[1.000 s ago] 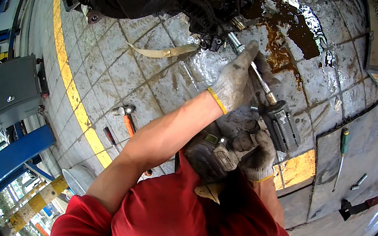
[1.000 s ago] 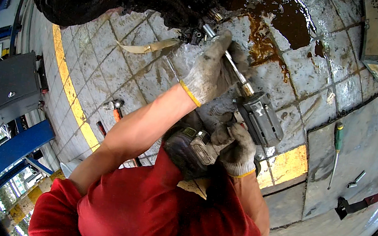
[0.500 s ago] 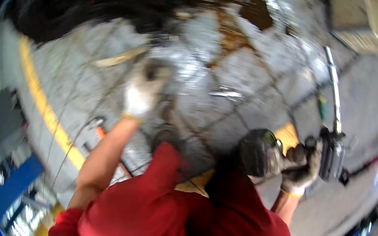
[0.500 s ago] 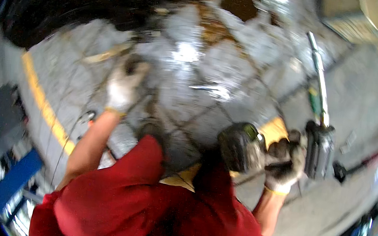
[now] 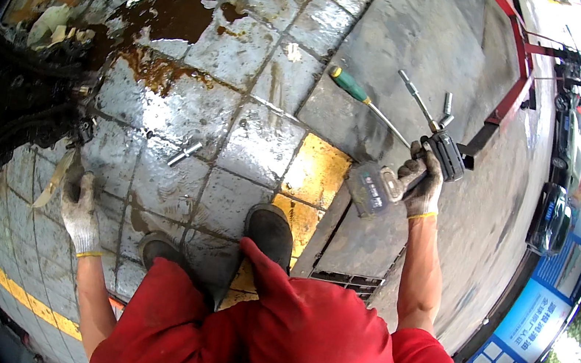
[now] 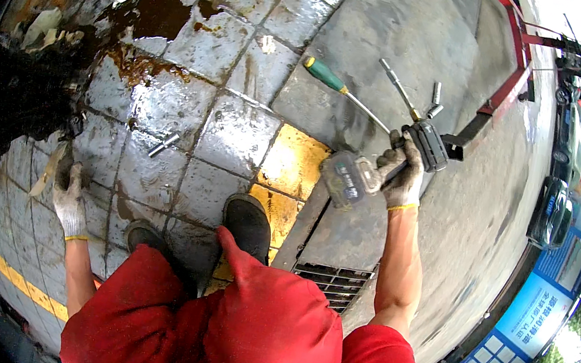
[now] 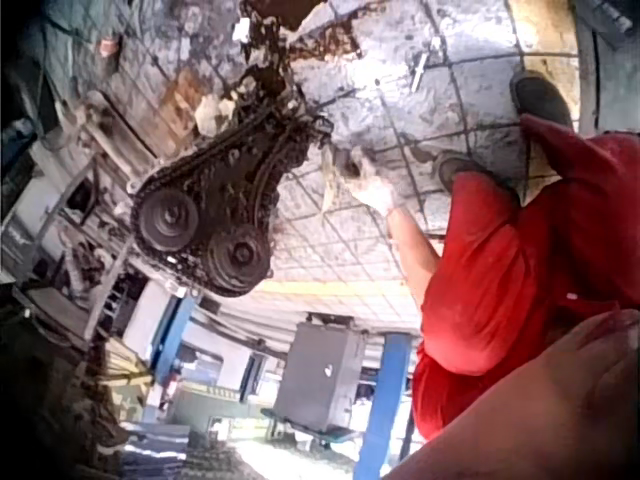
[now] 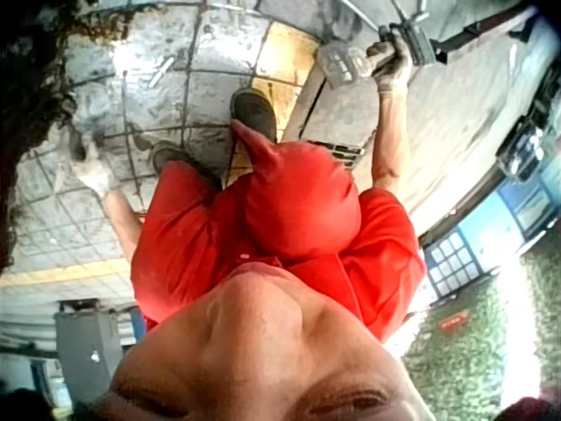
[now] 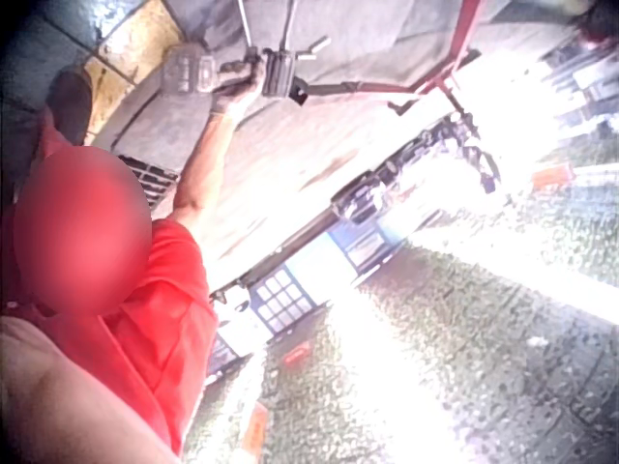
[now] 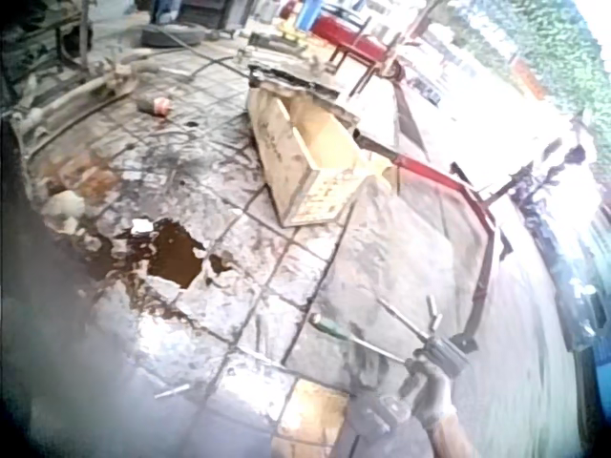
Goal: The person disassembles a car engine block on a tiled workshop floor, using a power impact wrench to remove bolts and a hammer to tap components. The person removes the timing chain and sprocket assembly, places bolts into a wooden box, and continues to detach parts from the engine block.
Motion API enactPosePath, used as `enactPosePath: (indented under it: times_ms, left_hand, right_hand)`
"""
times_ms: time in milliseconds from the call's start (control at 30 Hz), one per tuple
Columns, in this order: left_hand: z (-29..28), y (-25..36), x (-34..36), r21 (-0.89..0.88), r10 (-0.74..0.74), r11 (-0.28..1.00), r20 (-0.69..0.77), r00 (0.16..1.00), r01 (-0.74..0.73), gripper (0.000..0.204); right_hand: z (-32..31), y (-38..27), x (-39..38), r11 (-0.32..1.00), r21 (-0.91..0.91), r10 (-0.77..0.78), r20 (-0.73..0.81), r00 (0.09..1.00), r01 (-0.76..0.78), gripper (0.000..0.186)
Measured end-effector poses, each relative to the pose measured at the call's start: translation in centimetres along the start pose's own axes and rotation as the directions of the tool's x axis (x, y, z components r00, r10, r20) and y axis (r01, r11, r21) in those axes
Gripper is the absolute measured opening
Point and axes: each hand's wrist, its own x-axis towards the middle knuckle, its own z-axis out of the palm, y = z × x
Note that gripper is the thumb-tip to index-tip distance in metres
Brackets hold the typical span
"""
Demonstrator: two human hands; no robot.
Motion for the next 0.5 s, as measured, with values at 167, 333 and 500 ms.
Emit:
enactPosePath:
  times_ms: [167,333,500]
  left_hand:
    - [-2.1,3.0,-1.7,0.217,0.139,0.968,-0.058,0.989,-0.123,0.034]
    - [0.2,4.9,-0.7,0.138,0.067,0.99,-0.212,0.975,-0.038,0.031]
    - [0.7,3.6,-0.2,0.29,0.066,0.957,-0.227,0.972,0.002,0.04]
  right_hand:
    - [-2.0,-0.8,1.8,0.894,-0.449,-0.093,-0.2,0.975,-0.007,0.03]
    - [-7.8,-3.9,4.7,0.805,-0.542,0.12,-0.248,0.961,-0.24,0.03]
    - [-5.9,-7.2,6.2,-0.643,-0.766,-0.178,0.155,0.972,0.005,0.048]
